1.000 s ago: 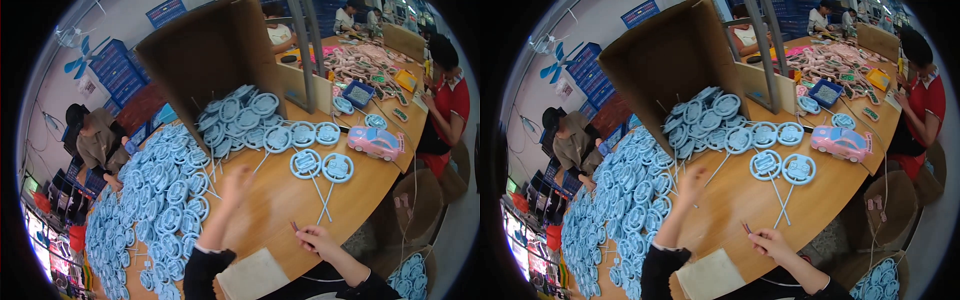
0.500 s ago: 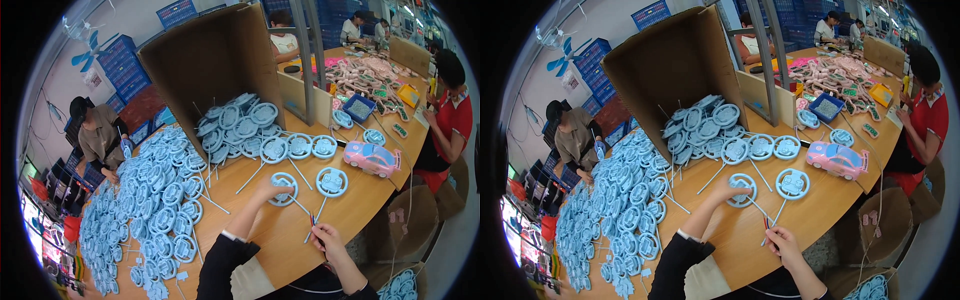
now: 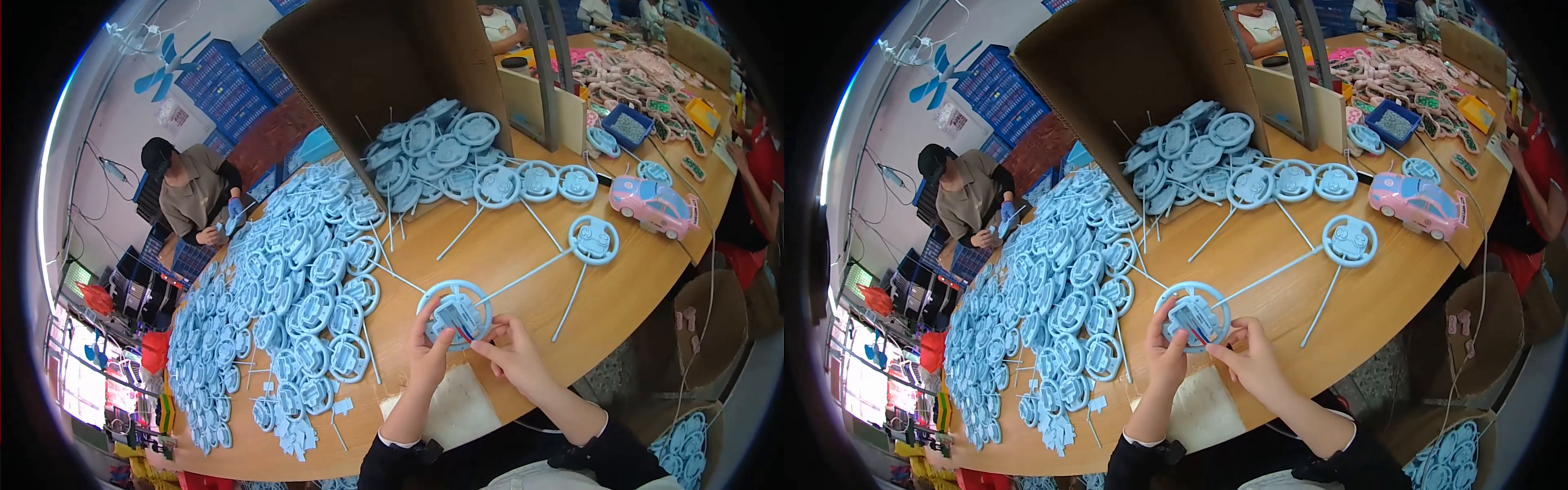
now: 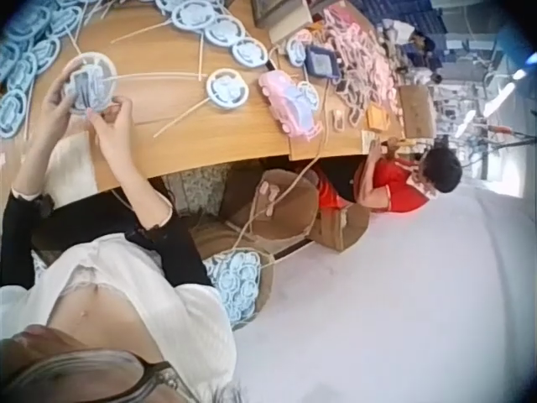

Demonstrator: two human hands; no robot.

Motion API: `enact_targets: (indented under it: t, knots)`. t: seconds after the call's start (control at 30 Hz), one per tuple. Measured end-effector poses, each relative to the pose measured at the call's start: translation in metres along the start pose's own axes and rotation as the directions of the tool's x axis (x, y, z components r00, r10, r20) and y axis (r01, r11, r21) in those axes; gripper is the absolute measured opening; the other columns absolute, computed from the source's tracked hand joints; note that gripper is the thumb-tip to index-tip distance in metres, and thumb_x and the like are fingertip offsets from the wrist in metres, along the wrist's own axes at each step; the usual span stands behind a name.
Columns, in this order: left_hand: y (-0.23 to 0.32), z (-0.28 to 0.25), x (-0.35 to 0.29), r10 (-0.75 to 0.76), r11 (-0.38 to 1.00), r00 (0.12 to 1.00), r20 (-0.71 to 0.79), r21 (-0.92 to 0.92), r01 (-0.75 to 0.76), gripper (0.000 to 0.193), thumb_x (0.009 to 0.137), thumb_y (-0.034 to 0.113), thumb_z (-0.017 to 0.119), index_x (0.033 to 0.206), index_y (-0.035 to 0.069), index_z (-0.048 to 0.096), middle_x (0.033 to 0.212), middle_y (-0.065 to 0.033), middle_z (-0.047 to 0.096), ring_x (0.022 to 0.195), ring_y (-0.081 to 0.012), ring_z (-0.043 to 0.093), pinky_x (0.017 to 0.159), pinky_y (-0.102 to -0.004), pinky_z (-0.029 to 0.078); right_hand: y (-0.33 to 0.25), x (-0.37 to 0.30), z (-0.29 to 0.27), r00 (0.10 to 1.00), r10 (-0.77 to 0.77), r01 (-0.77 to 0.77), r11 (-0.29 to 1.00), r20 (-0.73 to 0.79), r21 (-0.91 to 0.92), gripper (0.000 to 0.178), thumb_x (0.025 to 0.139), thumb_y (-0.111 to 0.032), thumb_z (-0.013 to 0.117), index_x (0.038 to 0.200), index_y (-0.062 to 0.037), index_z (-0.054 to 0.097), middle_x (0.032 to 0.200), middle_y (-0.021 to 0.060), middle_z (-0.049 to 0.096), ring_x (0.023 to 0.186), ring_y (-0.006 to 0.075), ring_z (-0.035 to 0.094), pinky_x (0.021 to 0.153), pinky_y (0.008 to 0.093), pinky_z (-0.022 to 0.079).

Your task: The recorder is assembling blue plastic toy components at a workbench in a manufacturing facility.

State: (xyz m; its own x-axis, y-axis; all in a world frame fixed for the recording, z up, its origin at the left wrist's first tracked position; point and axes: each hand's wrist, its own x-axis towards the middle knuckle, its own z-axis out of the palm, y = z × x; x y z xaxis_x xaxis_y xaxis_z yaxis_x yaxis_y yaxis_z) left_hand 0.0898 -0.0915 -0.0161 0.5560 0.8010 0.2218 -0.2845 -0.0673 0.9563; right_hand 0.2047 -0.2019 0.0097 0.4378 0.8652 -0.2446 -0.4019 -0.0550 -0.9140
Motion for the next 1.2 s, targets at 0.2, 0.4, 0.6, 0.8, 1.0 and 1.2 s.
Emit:
enact_targets:
  t: [0.2, 0.4, 0.6, 0.8, 1.0, 1.2]
  knots:
    - [0.004, 0.008, -0.012, 0.108, 0.992, 0.991, -0.078, 0.069, -0.102, 0.044, 0.077, 0.002, 0.06, 0.117, 0.005, 0.043, 0.116, -0.0079, 0.045, 0.105, -0.0167, 0.046, 0.089, -0.0302, 0.038, 0.003, -0.007, 0.01, 0.995, -0.081, 0.077, 0.995, -0.065, -0.056, 0.054, 0.072, -0.011, 0.068, 0.111, 0.0, 0.032, 0.091, 0.0085, 0.046, 0.044, 0.0067, 0.044, 0.036, 0.0182, 0.031]
    - [0.009, 0.015, -0.016, 0.114, 0.991, 0.975, -0.191, 0.087, -0.099, 0.042, 0.076, 0.0, 0.059, 0.115, 0.004, 0.044, 0.114, -0.0075, 0.046, 0.102, -0.0153, 0.046, 0.088, -0.0292, 0.038, 0.008, -0.01, 0.016, 0.987, -0.15, 0.143, 0.984, -0.06, -0.103, 0.057, 0.07, -0.012, 0.07, 0.111, 0.0009, 0.032, 0.09, 0.0084, 0.046, 0.043, 0.0082, 0.047, 0.033, 0.0202, 0.034]
    - [0.011, 0.018, -0.02, 0.145, 0.982, 0.972, -0.183, 0.145, -0.119, 0.041, 0.075, -0.001, 0.06, 0.113, 0.004, 0.044, 0.116, -0.0102, 0.045, 0.1, -0.0165, 0.048, 0.084, -0.0288, 0.042, 0.008, -0.01, 0.016, 0.988, -0.136, 0.128, 0.987, -0.078, -0.096, 0.057, 0.07, -0.011, 0.07, 0.111, 0.0019, 0.032, 0.093, 0.0097, 0.045, 0.044, 0.008, 0.048, 0.034, 0.0199, 0.034]
    - [0.008, 0.02, -0.024, 0.127, 0.982, 0.978, -0.167, 0.158, -0.1, 0.04, 0.075, 0.0, 0.062, 0.112, 0.005, 0.046, 0.114, -0.0099, 0.046, 0.093, -0.0145, 0.051, 0.079, -0.0268, 0.044, 0.015, -0.007, 0.016, 0.979, -0.184, 0.184, 0.983, -0.089, -0.005, 0.059, 0.07, -0.012, 0.071, 0.111, 0.0025, 0.031, 0.093, 0.0101, 0.047, 0.044, 0.0074, 0.048, 0.034, 0.0192, 0.034]
    - [0.009, 0.026, -0.027, 0.067, 0.994, 0.985, -0.157, 0.092, -0.053, 0.037, 0.076, -0.001, 0.06, 0.111, 0.005, 0.046, 0.104, -0.0066, 0.049, 0.09, -0.0126, 0.051, 0.077, -0.0259, 0.044, 0.021, 0.001, 0.001, 0.991, -0.127, 0.126, 0.992, 0.05, 0.014, 0.041, 0.07, -0.002, 0.067, 0.105, 0.0008, 0.046, 0.099, 0.0078, 0.054, 0.074, 0.0105, 0.057, 0.064, 0.0201, 0.045]
    - [0.008, 0.029, -0.032, 0.091, 0.989, 0.981, -0.17, 0.132, -0.069, 0.036, 0.078, 0.0, 0.057, 0.111, 0.005, 0.045, 0.1, -0.006, 0.051, 0.089, -0.0128, 0.051, 0.078, -0.0264, 0.043, 0.007, 0.002, -0.001, 0.966, 0.069, -0.144, 0.945, 0.25, 0.293, 0.037, 0.066, 0.003, 0.069, 0.099, -0.0008, 0.054, 0.091, 0.0056, 0.06, 0.08, 0.0094, 0.057, 0.069, 0.019, 0.044]
